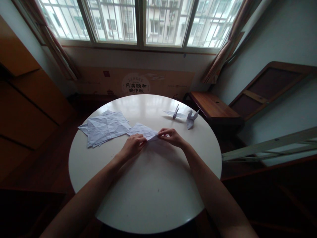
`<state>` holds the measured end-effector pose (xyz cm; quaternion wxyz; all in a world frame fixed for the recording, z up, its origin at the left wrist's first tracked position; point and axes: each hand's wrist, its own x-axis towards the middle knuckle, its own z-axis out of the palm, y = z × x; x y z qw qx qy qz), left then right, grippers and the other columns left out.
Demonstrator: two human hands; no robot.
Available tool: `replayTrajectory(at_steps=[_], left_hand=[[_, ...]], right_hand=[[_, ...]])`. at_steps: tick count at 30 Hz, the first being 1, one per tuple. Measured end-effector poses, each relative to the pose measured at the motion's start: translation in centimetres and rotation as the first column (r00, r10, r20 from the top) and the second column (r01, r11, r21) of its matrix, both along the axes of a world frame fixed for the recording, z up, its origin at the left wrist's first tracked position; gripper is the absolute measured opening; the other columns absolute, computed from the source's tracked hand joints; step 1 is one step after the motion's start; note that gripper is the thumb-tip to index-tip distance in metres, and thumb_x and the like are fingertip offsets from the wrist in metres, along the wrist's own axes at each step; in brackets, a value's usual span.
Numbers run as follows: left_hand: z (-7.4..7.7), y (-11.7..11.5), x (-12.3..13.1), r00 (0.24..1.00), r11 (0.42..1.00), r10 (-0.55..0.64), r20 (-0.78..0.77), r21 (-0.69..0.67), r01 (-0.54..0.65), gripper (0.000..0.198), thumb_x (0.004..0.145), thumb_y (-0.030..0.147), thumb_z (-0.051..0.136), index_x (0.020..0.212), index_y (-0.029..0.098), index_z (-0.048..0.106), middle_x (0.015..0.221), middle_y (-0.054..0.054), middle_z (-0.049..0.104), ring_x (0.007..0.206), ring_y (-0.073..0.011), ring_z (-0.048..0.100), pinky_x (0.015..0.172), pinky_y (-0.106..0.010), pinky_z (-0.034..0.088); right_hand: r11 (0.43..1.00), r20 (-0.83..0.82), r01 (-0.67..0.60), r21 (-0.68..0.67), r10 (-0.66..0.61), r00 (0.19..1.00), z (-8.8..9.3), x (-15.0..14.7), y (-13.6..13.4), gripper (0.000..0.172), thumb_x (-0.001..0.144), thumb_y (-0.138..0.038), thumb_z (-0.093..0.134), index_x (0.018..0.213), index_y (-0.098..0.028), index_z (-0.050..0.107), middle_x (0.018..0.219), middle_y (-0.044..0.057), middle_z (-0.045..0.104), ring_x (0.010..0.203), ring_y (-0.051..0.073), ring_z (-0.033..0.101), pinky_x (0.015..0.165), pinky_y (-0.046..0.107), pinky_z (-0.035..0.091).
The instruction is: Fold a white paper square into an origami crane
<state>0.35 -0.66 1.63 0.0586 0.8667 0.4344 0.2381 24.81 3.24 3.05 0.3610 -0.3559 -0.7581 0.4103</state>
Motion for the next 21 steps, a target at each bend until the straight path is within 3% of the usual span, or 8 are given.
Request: replayTrajectory(at_steps=[6,21], left_hand=[[-0.17,0.0,0.07,1.0,1.0,-0.018,0.011,0.002,0.018,0.015,0.091,0.018,0.056,0.084,0.02,0.069,0.077,-0.003,0.064,0.076,-0.0174,0.059,0.069,-0.027,0.041],[-0.35,0.07,0.01,0.997,0.999,-0.038,0.061,-0.03,0.039,0.013,0.09,0.02,0.057,0.083,0.02,0.069,0.079,-0.003,0.066,0.077,-0.017,0.06,0.071,-0.027,0.043]], right_hand=[[0.999,-0.053,0.037,0.038,-0.035,0.998,0.07,-0.28,0.06,0.028,0.077,-0.045,0.069,0.083,-0.018,0.076,0.079,0.006,0.067,0.072,0.016,0.058,0.063,0.028,0.043],[0.995,0.066,0.077,0.066,-0.082,0.995,-0.73,-0.91,0.12,0.027,0.086,-0.042,0.058,0.082,-0.017,0.067,0.072,0.003,0.063,0.064,0.013,0.051,0.06,0.025,0.041]])
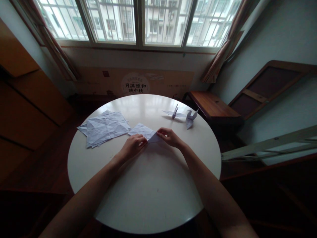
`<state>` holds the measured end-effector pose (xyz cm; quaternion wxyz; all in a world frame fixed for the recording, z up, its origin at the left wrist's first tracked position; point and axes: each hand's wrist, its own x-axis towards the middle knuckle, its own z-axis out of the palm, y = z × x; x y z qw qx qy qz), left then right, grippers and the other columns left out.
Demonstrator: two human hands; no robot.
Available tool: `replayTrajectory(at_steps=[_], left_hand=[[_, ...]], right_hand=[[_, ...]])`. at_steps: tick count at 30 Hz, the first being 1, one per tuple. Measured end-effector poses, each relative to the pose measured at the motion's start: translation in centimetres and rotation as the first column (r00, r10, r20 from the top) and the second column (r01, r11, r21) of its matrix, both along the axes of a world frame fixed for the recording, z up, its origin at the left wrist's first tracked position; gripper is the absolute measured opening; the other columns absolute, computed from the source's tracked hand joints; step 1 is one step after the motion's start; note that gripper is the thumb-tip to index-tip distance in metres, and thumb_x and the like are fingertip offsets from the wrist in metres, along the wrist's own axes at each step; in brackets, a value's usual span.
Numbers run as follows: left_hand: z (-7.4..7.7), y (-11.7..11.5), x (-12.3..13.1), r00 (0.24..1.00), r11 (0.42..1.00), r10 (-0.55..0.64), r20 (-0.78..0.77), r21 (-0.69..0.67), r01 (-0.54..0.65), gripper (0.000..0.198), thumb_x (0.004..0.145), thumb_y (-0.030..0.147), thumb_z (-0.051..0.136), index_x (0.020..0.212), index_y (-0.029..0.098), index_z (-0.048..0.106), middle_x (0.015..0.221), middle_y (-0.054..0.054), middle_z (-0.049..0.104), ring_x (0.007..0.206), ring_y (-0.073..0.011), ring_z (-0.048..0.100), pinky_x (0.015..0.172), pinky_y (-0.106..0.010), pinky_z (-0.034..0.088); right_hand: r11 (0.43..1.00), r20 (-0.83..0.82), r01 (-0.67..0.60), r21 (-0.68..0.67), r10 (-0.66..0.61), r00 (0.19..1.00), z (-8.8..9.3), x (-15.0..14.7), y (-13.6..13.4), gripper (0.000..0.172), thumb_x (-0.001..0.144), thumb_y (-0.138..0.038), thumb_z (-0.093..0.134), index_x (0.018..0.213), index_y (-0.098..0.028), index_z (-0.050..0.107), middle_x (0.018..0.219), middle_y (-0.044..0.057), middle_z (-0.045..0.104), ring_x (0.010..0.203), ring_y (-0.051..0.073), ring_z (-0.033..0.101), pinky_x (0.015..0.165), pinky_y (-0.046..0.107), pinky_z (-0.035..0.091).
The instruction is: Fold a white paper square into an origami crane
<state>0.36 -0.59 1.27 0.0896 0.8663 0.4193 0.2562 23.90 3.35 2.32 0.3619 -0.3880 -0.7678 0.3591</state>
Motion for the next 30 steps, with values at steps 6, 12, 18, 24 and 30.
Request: replayTrajectory(at_steps=[6,12,18,24,30], left_hand=[[0.28,0.01,0.03,0.999,1.0,-0.004,-0.038,0.022,0.005,0.017,0.092,0.02,0.054,0.084,0.02,0.069,0.077,-0.003,0.065,0.076,-0.017,0.059,0.069,-0.027,0.041],[0.51,-0.12,0.12,1.0,1.0,-0.003,-0.026,0.022,0.003,0.017,0.091,0.02,0.056,0.08,0.02,0.068,0.076,-0.003,0.065,0.075,-0.017,0.059,0.068,-0.026,0.041],[0.32,-0.14,0.15,0.998,0.999,0.008,0.061,-0.043,-0.005,0.01,0.091,0.021,0.058,0.087,0.019,0.067,0.082,-0.003,0.068,0.074,-0.0155,0.061,0.07,-0.025,0.043],[0.33,-0.09,0.25,0.999,1.0,0.012,0.037,-0.029,-0.011,0.009,0.089,0.019,0.059,0.084,0.018,0.066,0.082,-0.004,0.069,0.076,-0.0172,0.062,0.071,-0.027,0.043],[0.67,-0.3,0.17,0.998,0.998,0.021,0.055,-0.068,-0.017,0.006,0.086,0.017,0.061,0.083,0.019,0.065,0.085,-0.003,0.067,0.078,-0.0162,0.062,0.07,-0.025,0.043]], right_hand=[[0.999,-0.033,-0.026,-0.046,0.025,0.999,-0.2,-0.02,0.01,0.027,0.083,-0.044,0.062,0.084,-0.017,0.065,0.073,0.002,0.062,0.066,0.013,0.052,0.062,0.026,0.042],[0.997,-0.006,-0.053,-0.053,0.053,0.999,-0.28,-0.06,-0.07,0.028,0.079,-0.045,0.067,0.081,-0.017,0.063,0.068,0.0,0.057,0.064,0.013,0.049,0.062,0.025,0.039],[0.996,-0.02,-0.063,-0.061,0.062,0.998,-0.84,-0.38,-0.08,0.029,0.086,-0.047,0.058,0.084,-0.018,0.056,0.064,-0.004,0.048,0.06,0.01,0.041,0.057,0.023,0.032],[0.991,-0.026,-0.077,-0.109,0.074,0.997,-0.87,-0.38,0.01,0.035,0.083,-0.053,0.059,0.083,-0.019,0.053,0.063,-0.004,0.047,0.058,0.01,0.039,0.054,0.023,0.029],[0.997,-0.013,-0.019,-0.076,0.018,1.0,-0.69,-0.04,0.19,0.035,0.084,-0.054,0.057,0.084,-0.018,0.055,0.063,-0.004,0.048,0.058,0.011,0.04,0.054,0.023,0.031]])
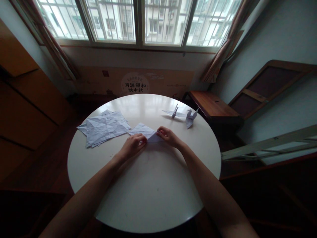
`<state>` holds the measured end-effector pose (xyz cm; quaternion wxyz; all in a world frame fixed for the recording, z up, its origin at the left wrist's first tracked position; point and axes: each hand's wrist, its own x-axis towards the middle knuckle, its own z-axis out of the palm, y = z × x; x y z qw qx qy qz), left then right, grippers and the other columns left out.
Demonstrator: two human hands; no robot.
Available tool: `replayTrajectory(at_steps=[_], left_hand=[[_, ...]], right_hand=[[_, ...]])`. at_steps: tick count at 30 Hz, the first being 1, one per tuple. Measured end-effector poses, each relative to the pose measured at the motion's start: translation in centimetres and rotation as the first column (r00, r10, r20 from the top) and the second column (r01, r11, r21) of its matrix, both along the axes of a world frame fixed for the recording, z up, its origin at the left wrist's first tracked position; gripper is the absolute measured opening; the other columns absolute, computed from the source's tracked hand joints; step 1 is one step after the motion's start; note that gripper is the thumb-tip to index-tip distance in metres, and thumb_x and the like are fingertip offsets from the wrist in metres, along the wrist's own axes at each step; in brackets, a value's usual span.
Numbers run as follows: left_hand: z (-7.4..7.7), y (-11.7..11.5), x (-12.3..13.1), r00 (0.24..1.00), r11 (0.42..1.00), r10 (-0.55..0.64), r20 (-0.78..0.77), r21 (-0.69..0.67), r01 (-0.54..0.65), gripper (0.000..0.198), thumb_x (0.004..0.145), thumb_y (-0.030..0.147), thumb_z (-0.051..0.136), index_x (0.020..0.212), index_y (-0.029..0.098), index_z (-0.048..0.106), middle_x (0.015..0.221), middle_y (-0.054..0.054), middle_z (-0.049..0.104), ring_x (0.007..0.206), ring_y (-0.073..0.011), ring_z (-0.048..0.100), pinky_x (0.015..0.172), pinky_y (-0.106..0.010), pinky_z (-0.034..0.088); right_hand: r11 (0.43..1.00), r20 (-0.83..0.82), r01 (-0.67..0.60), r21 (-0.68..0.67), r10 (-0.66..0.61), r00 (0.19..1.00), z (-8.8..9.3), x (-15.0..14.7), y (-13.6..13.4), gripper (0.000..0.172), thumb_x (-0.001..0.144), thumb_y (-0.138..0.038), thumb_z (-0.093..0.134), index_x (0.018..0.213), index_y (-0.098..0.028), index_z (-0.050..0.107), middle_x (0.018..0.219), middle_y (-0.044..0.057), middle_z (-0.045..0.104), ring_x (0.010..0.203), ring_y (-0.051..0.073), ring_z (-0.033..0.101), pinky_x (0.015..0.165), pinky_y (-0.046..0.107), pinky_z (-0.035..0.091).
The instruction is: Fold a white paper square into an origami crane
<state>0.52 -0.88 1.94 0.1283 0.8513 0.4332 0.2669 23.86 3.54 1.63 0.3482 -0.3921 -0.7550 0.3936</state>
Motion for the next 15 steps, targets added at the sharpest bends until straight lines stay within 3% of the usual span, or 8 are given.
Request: replayTrajectory(at_steps=[4,9,15], left_hand=[[0.3,-0.1,-0.2,0.998,0.998,0.052,-0.032,-0.018,-0.052,0.01,0.086,0.014,0.058,0.082,0.019,0.066,0.085,-0.003,0.068,0.078,-0.0167,0.064,0.068,-0.024,0.043],[0.3,0.1,-0.5,0.995,0.996,0.085,-0.06,-0.01,-0.086,0.011,0.086,0.014,0.058,0.084,0.019,0.067,0.087,-0.003,0.07,0.082,-0.0183,0.065,0.071,-0.026,0.043],[0.3,0.1,-0.6,0.987,0.995,0.1,-0.122,0.012,-0.1,0.01,0.085,0.016,0.062,0.079,0.019,0.069,0.081,-0.003,0.067,0.081,-0.0191,0.063,0.069,-0.026,0.041]], right_hand=[[1.0,0.036,-0.011,0.001,0.011,0.999,0.2,0.6,0.1,0.034,0.079,-0.05,0.066,0.084,-0.017,0.061,0.069,-0.001,0.057,0.065,0.012,0.049,0.061,0.024,0.039],[0.998,0.141,-0.064,0.019,0.061,0.988,0.4,1.8,0.3,0.023,0.074,-0.037,0.072,0.069,-0.015,0.068,0.077,0.002,0.063,0.071,0.014,0.055,0.068,0.026,0.043],[0.999,0.203,0.009,0.047,-0.018,0.979,0.0,3.1,1.0,0.008,0.072,-0.022,0.07,0.072,-0.015,0.074,0.076,0.005,0.065,0.067,0.014,0.06,0.065,0.026,0.046]])
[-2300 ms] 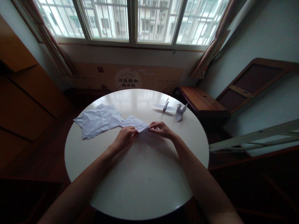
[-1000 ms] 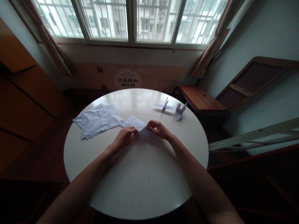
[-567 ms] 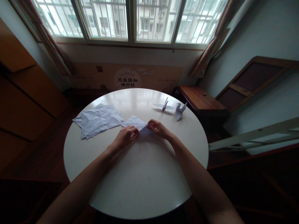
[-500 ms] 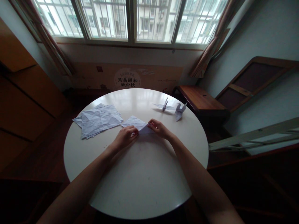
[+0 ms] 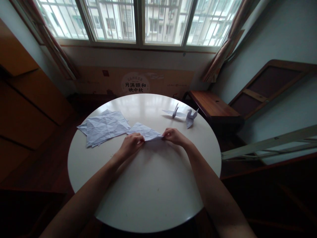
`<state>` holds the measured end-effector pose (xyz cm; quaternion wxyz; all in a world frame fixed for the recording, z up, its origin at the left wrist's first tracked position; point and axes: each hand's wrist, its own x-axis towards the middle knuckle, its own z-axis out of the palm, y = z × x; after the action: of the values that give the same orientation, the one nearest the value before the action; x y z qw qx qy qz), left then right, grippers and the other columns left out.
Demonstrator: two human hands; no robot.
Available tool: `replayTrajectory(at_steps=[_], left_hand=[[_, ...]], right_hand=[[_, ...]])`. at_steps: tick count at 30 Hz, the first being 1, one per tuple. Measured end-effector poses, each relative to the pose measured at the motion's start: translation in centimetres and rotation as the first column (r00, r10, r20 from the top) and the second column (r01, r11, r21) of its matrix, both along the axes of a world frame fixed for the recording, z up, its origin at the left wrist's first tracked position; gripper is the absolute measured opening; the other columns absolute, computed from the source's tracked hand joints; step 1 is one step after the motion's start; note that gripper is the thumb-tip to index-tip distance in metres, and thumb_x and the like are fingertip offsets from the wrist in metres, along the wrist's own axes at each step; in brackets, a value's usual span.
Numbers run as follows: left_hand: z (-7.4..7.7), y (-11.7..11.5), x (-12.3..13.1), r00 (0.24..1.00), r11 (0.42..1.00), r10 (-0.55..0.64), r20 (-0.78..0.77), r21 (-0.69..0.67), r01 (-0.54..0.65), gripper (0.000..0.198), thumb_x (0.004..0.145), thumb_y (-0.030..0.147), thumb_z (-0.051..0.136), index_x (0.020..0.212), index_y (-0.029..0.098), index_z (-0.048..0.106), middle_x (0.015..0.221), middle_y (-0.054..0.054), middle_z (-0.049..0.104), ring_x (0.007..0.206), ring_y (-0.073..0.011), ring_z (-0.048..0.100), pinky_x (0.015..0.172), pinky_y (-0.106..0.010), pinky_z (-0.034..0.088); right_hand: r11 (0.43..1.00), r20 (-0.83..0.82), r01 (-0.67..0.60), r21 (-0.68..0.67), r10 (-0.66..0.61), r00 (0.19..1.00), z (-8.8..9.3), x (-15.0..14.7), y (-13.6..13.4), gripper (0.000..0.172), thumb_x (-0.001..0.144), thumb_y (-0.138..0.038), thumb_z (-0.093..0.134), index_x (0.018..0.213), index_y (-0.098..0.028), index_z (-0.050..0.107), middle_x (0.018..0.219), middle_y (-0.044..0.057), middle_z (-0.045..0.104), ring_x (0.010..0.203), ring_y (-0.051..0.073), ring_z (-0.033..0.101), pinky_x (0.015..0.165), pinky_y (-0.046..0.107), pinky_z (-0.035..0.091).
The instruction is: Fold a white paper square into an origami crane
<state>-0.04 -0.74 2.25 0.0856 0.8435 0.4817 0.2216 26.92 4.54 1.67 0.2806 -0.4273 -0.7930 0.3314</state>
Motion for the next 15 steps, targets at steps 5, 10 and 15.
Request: replayTrajectory(at_steps=[5,10,15], left_hand=[[-0.24,0.09,-0.05,1.0,1.0,-0.017,-0.014,0.005,0.017,0.012,0.086,0.017,0.061,0.082,0.02,0.072,0.08,-0.003,0.066,0.08,-0.0185,0.062,0.07,-0.027,0.041],[-0.39,0.16,0.0,0.999,1.0,-0.02,-0.032,0.021,0.02,0.015,0.087,0.017,0.059,0.087,0.021,0.074,0.082,-0.004,0.066,0.081,-0.0186,0.061,0.071,-0.027,0.042],[-0.26,0.19,-0.02,1.0,1.0,-0.009,-0.017,-0.009,0.009,0.015,0.085,0.014,0.06,0.086,0.021,0.074,0.083,-0.004,0.067,0.081,-0.0183,0.062,0.07,-0.027,0.042]], right_hand=[[1.0,0.057,0.018,0.004,-0.019,0.998,-0.09,0.8,0.41,0.01,0.071,-0.025,0.073,0.073,-0.016,0.076,0.073,0.005,0.065,0.065,0.015,0.06,0.063,0.026,0.046],[0.999,0.064,0.026,0.023,-0.028,0.998,-0.08,0.83,0.49,0.008,0.073,-0.022,0.07,0.075,-0.017,0.076,0.075,0.005,0.066,0.067,0.015,0.06,0.064,0.026,0.047],[0.999,0.068,0.022,0.027,-0.024,0.997,0.06,0.65,0.42,0.009,0.075,-0.022,0.068,0.075,-0.016,0.075,0.077,0.005,0.065,0.067,0.014,0.06,0.066,0.027,0.047]])
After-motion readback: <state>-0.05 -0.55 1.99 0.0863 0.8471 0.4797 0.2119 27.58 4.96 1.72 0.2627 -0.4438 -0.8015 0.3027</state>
